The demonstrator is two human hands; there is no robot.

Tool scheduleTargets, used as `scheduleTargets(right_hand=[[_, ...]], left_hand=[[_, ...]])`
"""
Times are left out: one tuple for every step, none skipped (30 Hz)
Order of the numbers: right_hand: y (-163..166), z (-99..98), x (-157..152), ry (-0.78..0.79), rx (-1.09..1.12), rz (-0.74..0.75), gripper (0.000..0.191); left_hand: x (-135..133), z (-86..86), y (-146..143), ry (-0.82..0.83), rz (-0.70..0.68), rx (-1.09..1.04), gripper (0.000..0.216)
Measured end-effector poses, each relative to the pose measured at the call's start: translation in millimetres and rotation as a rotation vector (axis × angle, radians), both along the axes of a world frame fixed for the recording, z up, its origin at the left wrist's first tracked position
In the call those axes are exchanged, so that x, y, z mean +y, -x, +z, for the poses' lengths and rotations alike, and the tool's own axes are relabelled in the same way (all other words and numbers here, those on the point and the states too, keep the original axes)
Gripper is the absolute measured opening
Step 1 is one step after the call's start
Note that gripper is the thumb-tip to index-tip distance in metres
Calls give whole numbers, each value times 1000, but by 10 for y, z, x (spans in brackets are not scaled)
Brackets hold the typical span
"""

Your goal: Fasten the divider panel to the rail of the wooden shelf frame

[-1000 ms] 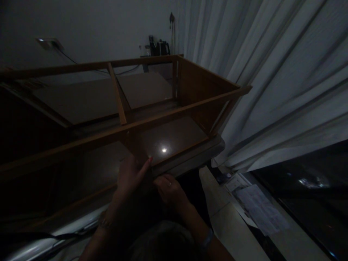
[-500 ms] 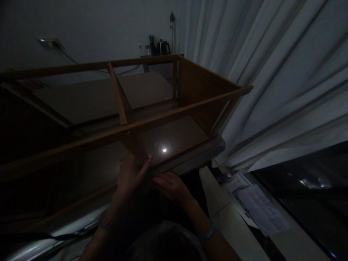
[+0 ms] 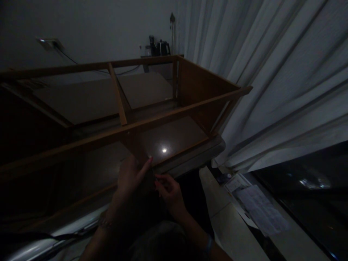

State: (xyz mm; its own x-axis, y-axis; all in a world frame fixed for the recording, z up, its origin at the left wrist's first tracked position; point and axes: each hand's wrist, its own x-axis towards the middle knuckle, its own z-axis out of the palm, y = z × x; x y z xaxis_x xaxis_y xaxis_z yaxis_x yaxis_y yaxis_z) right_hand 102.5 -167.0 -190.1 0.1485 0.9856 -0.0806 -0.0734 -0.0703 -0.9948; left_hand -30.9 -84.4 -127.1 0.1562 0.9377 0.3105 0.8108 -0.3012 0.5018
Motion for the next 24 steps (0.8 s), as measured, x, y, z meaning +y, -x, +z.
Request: scheduleTargets(right_hand=[[-8,-5,5,8,1,2,29],[-14,-5,9,7,-1,0,28],[-16,0,11,-1,-7,-3,28],[-14,10,12,-14,-16,-6,26],[-7,23,10,-29,-32,-8,24],[3,39,6,-47,-59,-10,21],[15,54,2,-66,-103,-9,19],[26,67,-3,-92,-167,-10,17],[34,74,-7,-130,-251,-11,17],[37,73,-10,-185,-350,-12,18],[36,62,-10,-249,-458,-9,21],[29,42,-8,-317,-562,1,24],[16,13,-3,-386,-653,18,27],[0,-23,3,-445,-727,50,29],[-19,-62,11,-490,-778,94,29],[-38,-101,19,-520,-807,140,29],[-57,-138,27,-538,-816,179,28],[-73,-168,34,-544,-809,197,27],[-86,-190,40,-539,-791,184,25],[-96,-200,44,-521,-764,136,23],[-102,-200,46,-495,-731,63,21],[-105,-189,45,-463,-695,-15,21],[-107,-170,44,-430,-661,-80,21],[-109,-146,41,-409,-634,-117,21]], left_hand=[[0,2,0,-5,-7,-2,38],[-1,4,0,-9,-13,-4,38],[-2,7,0,-12,-17,-5,38],[-3,8,1,-12,-22,-6,38],[-4,8,1,-11,-26,-7,38],[-4,7,2,-10,-28,-8,39],[-3,4,4,-9,-26,-8,39],[-2,1,5,-7,-24,-5,39],[0,-3,7,0,-22,1,40],[2,-7,9,5,-19,9,41],[5,-9,11,7,-14,16,41],[7,-11,12,10,-12,21,41],[9,-12,14,11,-14,21,41],[10,-11,15,10,-17,18,41],[10,-8,15,8,-19,14,41],[9,-5,15,5,-19,10,41],[7,-1,15,4,-20,6,41],[5,2,13,3,-21,3,41],[3,5,12,1,-21,1,41],[0,8,9,1,-22,-2,41],[-1,8,7,1,-25,-5,42],[-2,8,5,0,-29,-7,42],[-1,6,4,-2,-28,-6,42],[-1,3,3,-3,-25,-1,42]])
